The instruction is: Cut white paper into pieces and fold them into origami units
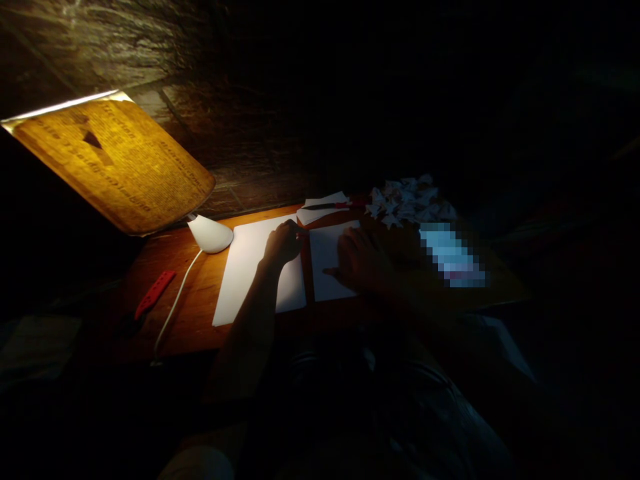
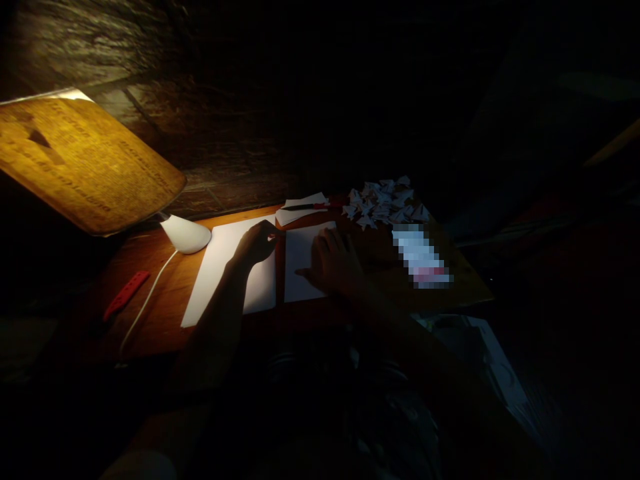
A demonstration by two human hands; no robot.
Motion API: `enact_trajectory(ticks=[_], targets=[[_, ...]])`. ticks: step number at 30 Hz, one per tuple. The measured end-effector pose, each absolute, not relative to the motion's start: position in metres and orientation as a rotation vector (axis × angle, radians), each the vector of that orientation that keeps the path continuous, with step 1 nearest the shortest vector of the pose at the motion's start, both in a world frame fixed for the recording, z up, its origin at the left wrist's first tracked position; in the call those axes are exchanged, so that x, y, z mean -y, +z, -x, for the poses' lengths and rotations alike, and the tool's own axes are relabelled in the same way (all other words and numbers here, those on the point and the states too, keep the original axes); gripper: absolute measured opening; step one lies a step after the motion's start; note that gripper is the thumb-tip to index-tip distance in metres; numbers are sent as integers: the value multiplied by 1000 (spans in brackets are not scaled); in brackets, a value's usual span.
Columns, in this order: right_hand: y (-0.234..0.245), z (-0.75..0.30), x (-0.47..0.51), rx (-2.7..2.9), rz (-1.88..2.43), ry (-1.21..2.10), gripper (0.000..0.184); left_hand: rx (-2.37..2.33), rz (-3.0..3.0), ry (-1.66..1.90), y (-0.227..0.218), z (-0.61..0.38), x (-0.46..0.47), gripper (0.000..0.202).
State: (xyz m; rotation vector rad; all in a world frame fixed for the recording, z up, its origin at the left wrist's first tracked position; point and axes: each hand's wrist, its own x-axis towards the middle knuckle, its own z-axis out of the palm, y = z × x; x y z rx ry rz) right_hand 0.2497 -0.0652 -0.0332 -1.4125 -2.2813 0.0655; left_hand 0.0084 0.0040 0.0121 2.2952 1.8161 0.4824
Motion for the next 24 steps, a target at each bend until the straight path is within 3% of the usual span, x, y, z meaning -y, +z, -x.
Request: enact_trajectory(ticks=[8,24], targets=[[-36,-250,64,2293,1415,62,103,-1836,-2301,471,15,-11,-1,33],[-49,-256,51,2336,1237,30,87,-1989,-2293,209,35,-19,20,38]])
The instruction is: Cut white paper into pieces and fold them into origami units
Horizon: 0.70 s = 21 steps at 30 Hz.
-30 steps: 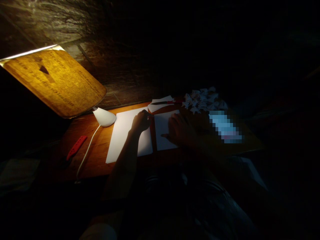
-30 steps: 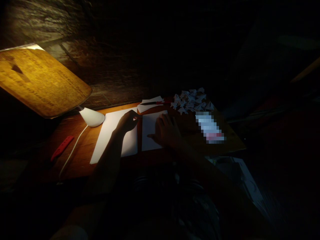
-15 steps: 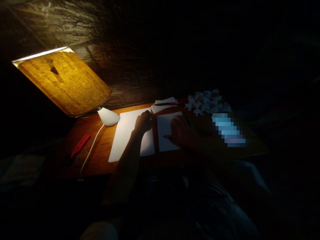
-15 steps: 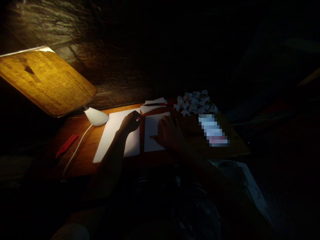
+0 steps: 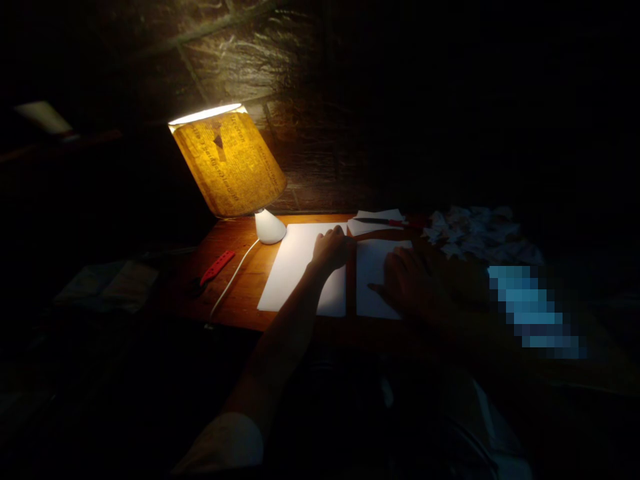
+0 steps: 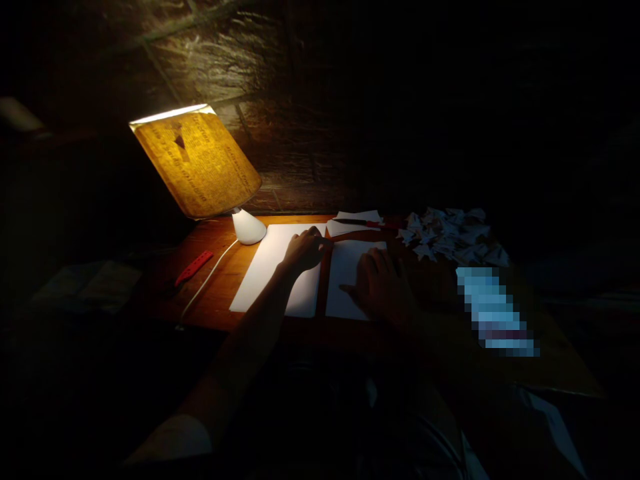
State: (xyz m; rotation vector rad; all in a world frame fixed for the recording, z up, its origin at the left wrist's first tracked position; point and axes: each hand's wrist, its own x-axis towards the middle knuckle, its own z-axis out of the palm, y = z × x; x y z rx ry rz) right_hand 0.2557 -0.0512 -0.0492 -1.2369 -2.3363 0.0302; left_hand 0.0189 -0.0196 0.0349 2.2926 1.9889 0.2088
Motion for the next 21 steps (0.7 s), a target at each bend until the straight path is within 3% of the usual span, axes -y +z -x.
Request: enact_trajectory(ticks=[13,21], targets=[[-45,-257,40,2463,1290,3,85,-2050,-2233,216,36,-19,19,32],[-46,-258,44,2413,1266,29,89,-1762,-2445,518,16,-29,11,29]])
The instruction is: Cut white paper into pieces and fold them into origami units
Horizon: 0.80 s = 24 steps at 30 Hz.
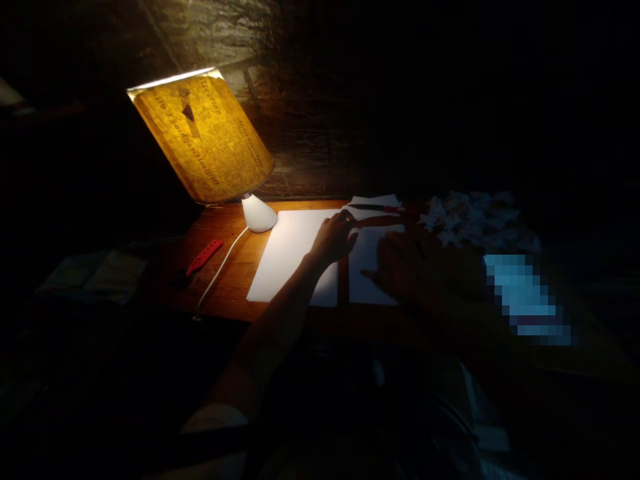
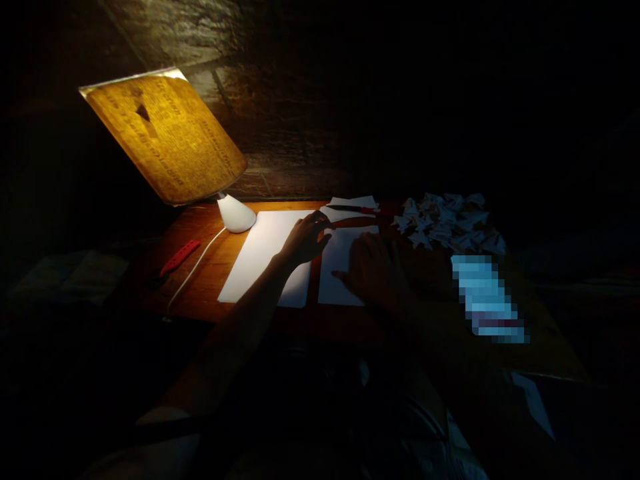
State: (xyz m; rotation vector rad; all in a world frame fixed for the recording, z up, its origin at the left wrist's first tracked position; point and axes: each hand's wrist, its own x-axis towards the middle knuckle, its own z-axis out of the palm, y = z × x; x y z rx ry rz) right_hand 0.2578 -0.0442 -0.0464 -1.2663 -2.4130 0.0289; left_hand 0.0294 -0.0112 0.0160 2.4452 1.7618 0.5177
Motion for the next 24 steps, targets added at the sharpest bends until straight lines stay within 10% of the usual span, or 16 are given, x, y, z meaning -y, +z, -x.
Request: enact_trajectory(ticks=[24], targets=[[-44,-258,42,2395,1318,89,97,-1433,-2326,764,-27,-41,-13,57]])
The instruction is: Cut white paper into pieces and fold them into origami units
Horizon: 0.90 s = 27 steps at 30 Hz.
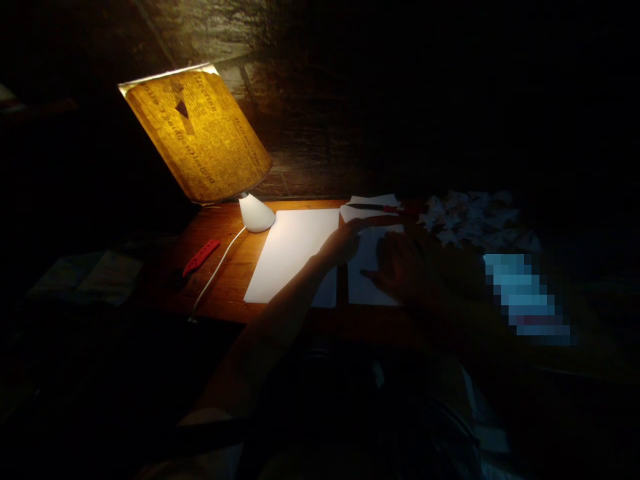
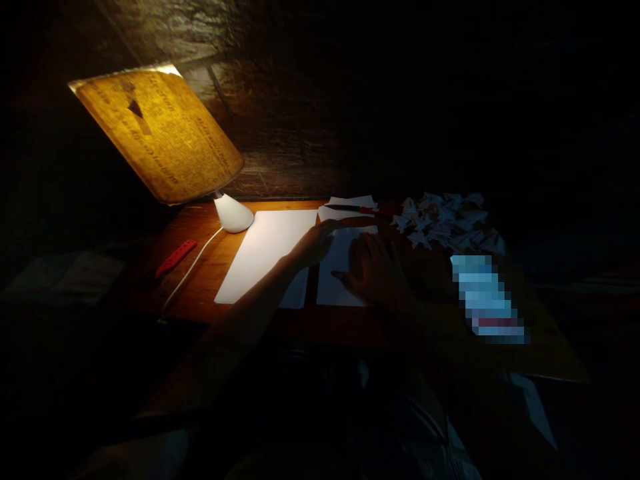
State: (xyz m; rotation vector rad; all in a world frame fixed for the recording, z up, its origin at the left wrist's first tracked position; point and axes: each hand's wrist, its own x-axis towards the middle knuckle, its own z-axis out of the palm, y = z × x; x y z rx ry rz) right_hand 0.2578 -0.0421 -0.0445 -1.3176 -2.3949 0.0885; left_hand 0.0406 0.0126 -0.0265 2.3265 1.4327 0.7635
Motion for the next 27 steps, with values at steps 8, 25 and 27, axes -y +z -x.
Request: enact_trajectory(ticks=[8,25,27], targets=[[-40,-257,42,2390,1313,118,97,-2025,-2041,889,4,-3,-14,37],[-36,-255,43,2396,1314,67,88,-1996,-2073,579,10,-9,-8,38],[-35,-255,43,2393,1304,65,88,-1993,-2088,567,10,-9,-9,36]])
